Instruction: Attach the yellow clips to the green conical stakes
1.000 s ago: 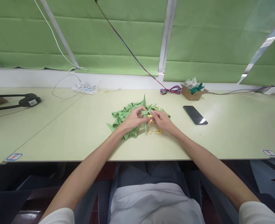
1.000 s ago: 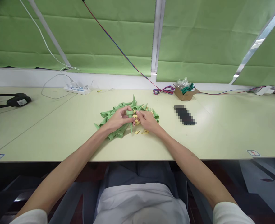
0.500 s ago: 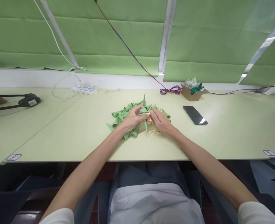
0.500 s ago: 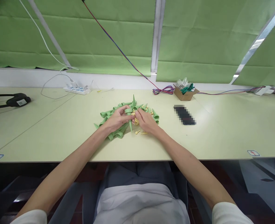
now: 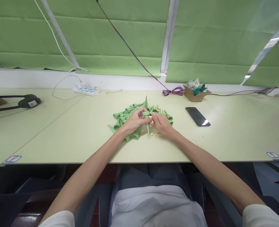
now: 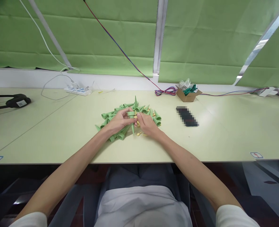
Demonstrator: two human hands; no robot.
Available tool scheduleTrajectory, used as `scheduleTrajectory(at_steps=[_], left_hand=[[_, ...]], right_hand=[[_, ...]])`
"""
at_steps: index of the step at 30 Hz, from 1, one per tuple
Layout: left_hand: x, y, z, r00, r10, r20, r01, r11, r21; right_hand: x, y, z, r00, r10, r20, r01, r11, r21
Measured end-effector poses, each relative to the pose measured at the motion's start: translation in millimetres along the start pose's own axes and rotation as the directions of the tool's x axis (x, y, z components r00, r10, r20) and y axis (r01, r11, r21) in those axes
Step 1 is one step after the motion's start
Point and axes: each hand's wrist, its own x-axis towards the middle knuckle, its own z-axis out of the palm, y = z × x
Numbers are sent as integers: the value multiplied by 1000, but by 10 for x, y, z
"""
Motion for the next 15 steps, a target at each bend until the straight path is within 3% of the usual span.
scheduleTrajectory(at_steps=[7, 15], left_hand=[[10, -53, -23, 996, 90, -2, -89, 988, 128], [32, -70, -41, 985, 169, 41, -173, 959, 225]], right_hand=[[10, 57, 42, 980, 188, 63, -198, 942, 270], [49, 18, 13, 893, 364, 266, -450, 735, 508]])
